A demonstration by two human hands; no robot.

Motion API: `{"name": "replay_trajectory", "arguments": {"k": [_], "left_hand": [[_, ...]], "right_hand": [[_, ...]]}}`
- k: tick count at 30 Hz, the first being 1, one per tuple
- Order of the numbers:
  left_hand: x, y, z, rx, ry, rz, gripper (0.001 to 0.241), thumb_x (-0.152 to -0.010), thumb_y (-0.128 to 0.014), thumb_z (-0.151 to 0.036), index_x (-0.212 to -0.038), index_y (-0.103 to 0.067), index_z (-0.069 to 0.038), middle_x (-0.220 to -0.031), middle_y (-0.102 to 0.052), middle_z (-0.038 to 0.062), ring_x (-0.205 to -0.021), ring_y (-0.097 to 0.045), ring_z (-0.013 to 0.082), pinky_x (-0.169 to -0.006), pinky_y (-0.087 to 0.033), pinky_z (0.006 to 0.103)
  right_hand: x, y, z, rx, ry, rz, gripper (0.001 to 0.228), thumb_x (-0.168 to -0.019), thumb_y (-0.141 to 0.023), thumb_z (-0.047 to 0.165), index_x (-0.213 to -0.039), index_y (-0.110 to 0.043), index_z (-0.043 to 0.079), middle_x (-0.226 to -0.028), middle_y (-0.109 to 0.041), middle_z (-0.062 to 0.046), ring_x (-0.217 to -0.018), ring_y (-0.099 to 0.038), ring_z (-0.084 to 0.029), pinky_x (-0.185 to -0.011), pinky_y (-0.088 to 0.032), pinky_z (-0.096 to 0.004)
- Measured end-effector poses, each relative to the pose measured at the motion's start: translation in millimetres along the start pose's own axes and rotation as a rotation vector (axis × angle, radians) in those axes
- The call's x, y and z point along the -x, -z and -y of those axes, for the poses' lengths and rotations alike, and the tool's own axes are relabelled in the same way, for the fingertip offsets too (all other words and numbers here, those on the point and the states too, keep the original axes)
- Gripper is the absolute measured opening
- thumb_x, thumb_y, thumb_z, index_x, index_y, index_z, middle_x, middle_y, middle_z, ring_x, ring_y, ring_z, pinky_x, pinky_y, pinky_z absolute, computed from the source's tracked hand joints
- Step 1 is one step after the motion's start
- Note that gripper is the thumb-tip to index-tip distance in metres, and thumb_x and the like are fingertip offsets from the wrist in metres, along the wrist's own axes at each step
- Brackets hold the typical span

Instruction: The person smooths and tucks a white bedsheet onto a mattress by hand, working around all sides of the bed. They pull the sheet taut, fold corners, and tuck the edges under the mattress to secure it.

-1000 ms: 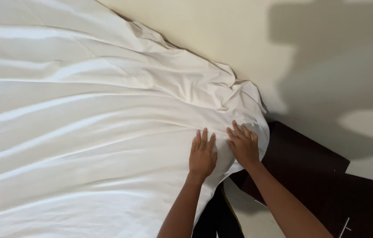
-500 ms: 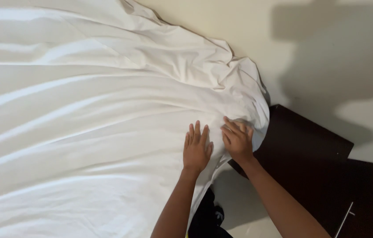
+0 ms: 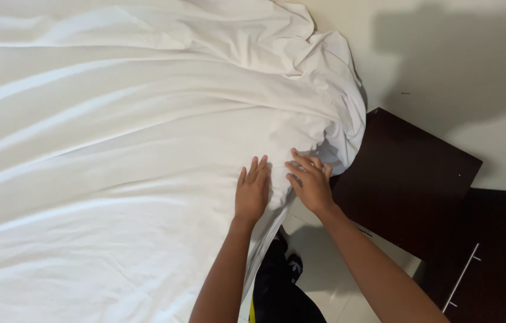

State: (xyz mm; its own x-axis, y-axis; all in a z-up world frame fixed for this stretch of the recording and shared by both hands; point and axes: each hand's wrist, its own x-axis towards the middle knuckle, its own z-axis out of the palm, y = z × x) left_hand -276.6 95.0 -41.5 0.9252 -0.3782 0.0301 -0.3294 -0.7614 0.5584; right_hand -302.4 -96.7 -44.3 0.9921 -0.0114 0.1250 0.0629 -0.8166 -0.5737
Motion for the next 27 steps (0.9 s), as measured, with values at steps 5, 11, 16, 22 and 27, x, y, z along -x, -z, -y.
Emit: {"name": "replay_trajectory", "arguments": {"k": [5, 11, 16, 22, 27], "left_hand": [[-6, -16, -3, -0.154, 0.025, -0.085, 0.018, -0.103, -0.054, -0.008, -0.116, -0.066, -0.009, -0.153, -0.057, 0.003, -0.148, -0.045, 0.0233, -0.122, -0.029, 0.0500], [-15, -25, -8, -0.270, 0.016, -0.140, 0.017, -0.096, -0.057, -0.006, -0.110, -0.065, -0.006, -0.155, -0.055, 0.007, -0.143, -0.050, 0.0289, -0.109, -0.036, 0.0494], [-9, 7, -33, -0.129, -0.015, -0.099, 0.018, -0.092, -0.064, -0.015, -0.109, -0.065, -0.008, -0.157, -0.051, 0.010, -0.140, -0.049, 0.0324, -0.108, -0.035, 0.0524], [26, 14, -36, -0.067, -0.112, -0.163, 0.044, -0.088, -0.075, -0.026, -0.128, -0.063, -0.009, -0.152, -0.055, 0.009, -0.135, -0.053, 0.0340, -0.104, -0.036, 0.0512], [59, 18, -30, -0.139, -0.081, -0.198, 0.033, -0.088, -0.071, -0.010, -0.121, -0.071, -0.013, -0.140, -0.068, 0.000, -0.113, -0.062, 0.0270, -0.095, -0.041, 0.0414]], "right_hand": [[-8, -1, 11, 0.032, -0.028, -0.068, 0.014, -0.087, -0.079, 0.018, -0.100, -0.075, 0.019, -0.142, -0.062, 0.003, -0.119, -0.055, -0.021, -0.103, -0.030, -0.049], [-11, -1, 16, 0.063, 0.019, -0.107, 0.012, -0.087, -0.076, 0.014, -0.094, -0.066, 0.017, -0.136, -0.060, -0.001, -0.118, -0.053, -0.023, -0.100, -0.029, -0.052], [0, 10, 26, 0.018, 0.021, -0.089, 0.012, -0.090, -0.073, 0.014, -0.098, -0.064, 0.016, -0.126, -0.061, -0.001, -0.117, -0.053, -0.025, -0.101, -0.029, -0.053], [29, 22, 41, -0.082, 0.046, -0.092, 0.011, -0.090, -0.069, 0.010, -0.098, -0.063, 0.014, -0.115, -0.062, 0.000, -0.115, -0.054, -0.024, -0.103, -0.027, -0.050], [60, 28, 68, -0.148, 0.087, 0.021, 0.008, -0.093, -0.067, 0.011, -0.099, -0.063, 0.014, -0.112, -0.060, 0.000, -0.111, -0.054, -0.022, -0.100, -0.027, -0.045]]}}
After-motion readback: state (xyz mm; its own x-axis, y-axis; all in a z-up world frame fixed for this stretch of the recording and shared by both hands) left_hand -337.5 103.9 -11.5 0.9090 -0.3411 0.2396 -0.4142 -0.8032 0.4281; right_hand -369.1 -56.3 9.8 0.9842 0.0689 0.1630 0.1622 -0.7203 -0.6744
